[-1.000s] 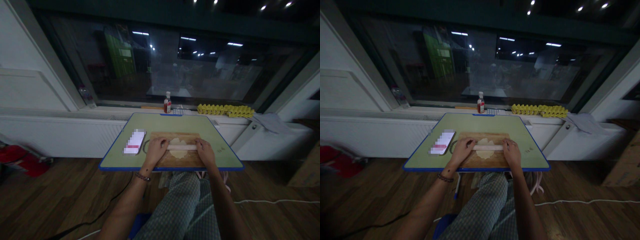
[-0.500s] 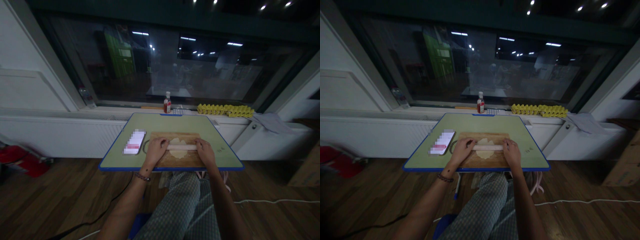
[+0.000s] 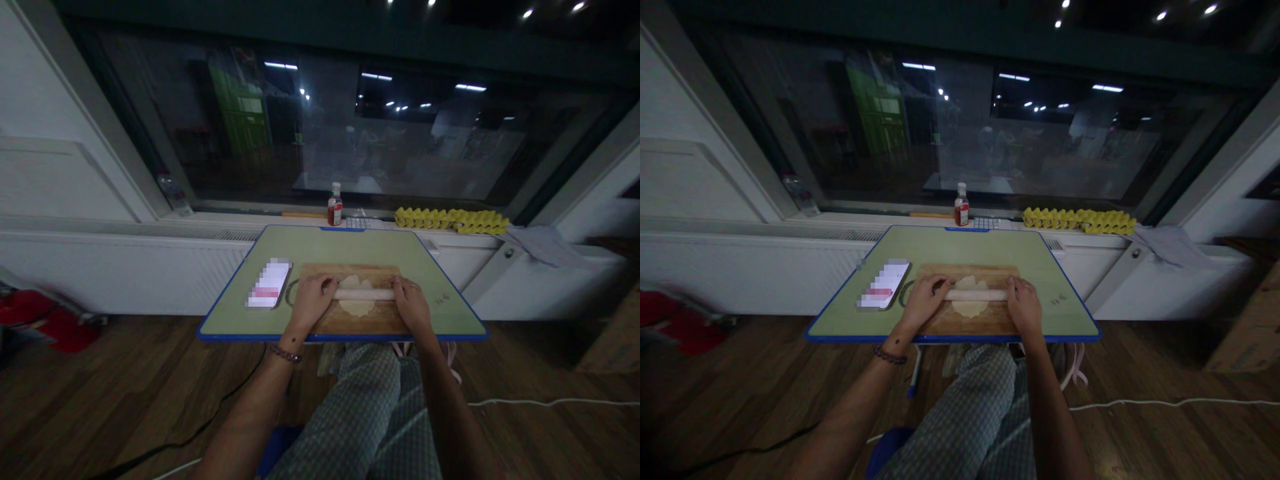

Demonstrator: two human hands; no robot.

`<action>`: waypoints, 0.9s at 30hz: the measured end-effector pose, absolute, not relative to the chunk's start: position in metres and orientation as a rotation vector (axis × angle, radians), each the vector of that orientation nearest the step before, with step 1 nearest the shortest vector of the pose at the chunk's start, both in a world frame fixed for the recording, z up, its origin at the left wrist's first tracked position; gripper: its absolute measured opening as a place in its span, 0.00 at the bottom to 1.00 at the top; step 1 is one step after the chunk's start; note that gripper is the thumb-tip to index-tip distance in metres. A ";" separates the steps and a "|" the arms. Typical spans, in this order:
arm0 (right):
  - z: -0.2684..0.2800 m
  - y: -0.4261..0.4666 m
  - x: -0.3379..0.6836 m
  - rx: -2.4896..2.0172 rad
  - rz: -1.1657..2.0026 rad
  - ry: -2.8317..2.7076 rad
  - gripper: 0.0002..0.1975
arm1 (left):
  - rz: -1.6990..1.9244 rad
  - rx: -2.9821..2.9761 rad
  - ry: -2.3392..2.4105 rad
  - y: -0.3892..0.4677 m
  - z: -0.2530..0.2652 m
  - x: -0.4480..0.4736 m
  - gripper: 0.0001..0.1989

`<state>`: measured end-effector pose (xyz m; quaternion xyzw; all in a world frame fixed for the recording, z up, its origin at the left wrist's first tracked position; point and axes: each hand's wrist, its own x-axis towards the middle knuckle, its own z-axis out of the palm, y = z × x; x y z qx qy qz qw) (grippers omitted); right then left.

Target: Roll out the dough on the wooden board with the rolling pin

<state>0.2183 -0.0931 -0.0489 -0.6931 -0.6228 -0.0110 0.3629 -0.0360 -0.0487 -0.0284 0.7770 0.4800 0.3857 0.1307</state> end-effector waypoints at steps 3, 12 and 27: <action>-0.049 -0.093 0.219 -1.775 -0.061 -1.625 0.27 | 1.144 2.260 1.391 -0.049 -0.028 -0.036 0.10; -0.046 -0.092 0.217 -1.712 -0.151 -1.756 0.26 | 1.257 2.332 1.410 -0.051 -0.022 -0.036 0.09; -0.042 -0.107 0.202 -1.995 -0.181 -1.774 0.24 | 0.854 2.576 1.489 -0.062 -0.021 -0.040 0.16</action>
